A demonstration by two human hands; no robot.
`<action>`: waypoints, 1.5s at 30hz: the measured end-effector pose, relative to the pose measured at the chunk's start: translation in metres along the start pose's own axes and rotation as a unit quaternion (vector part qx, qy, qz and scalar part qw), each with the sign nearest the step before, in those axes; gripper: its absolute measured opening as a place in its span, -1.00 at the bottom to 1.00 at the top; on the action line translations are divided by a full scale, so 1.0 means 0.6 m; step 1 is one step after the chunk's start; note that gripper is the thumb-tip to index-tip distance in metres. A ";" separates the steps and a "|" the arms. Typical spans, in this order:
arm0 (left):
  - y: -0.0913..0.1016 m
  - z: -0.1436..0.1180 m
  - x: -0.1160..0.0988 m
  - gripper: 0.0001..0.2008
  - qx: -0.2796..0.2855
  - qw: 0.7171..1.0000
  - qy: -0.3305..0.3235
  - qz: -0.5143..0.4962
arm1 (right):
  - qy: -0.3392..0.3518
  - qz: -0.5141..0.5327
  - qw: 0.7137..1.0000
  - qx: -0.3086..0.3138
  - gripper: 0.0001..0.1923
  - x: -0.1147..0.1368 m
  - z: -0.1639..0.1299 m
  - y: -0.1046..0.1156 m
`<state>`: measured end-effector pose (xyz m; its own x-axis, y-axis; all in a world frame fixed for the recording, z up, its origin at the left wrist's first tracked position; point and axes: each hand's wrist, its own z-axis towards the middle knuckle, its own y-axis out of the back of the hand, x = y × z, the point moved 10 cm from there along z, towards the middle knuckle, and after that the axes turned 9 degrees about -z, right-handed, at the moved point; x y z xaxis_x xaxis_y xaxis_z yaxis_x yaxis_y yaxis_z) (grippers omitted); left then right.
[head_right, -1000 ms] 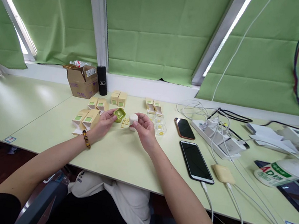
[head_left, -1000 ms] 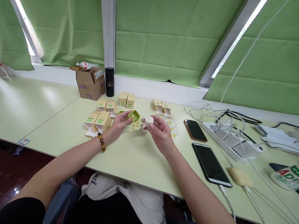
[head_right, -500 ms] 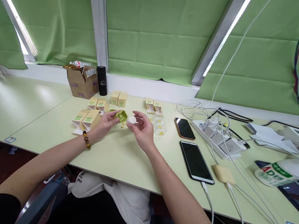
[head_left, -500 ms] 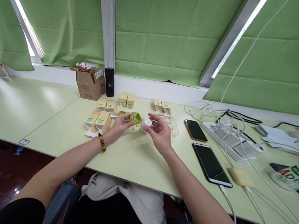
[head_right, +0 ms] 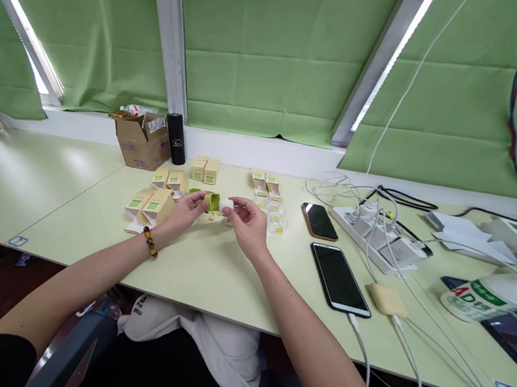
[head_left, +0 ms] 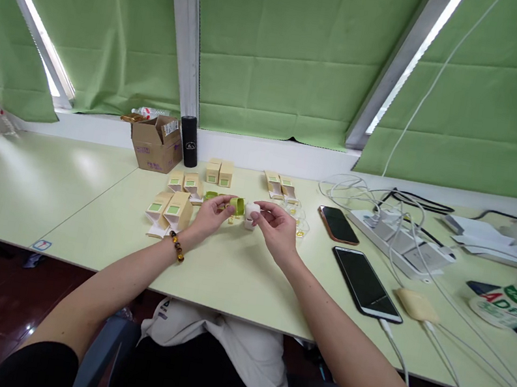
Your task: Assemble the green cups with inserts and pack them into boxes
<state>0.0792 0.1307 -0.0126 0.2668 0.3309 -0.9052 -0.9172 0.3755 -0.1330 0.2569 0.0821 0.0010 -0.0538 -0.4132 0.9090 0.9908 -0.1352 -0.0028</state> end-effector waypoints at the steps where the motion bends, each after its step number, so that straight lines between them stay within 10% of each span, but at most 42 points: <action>1: 0.001 0.000 0.000 -0.26 -0.003 1.000 -0.001 0.007 | -0.001 -0.002 1.000 -0.001 -0.50 -0.001 0.000 0.000; 34: -0.013 -0.016 -0.015 -0.48 0.008 0.988 -0.043 0.150 | 0.011 -0.034 0.999 0.022 -0.42 -0.005 -0.014 -0.018; 45: -0.060 -0.047 -0.061 -0.26 0.060 0.940 -0.181 0.282 | 0.012 -0.035 0.999 0.011 -0.47 -0.011 -0.011 -0.016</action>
<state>0.0942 0.0807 0.0141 -0.1497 0.7721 -0.6176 -0.9089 0.1385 0.3933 0.2470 0.0800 -0.0077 -0.1266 -0.4251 0.8963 0.9868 -0.1460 0.0701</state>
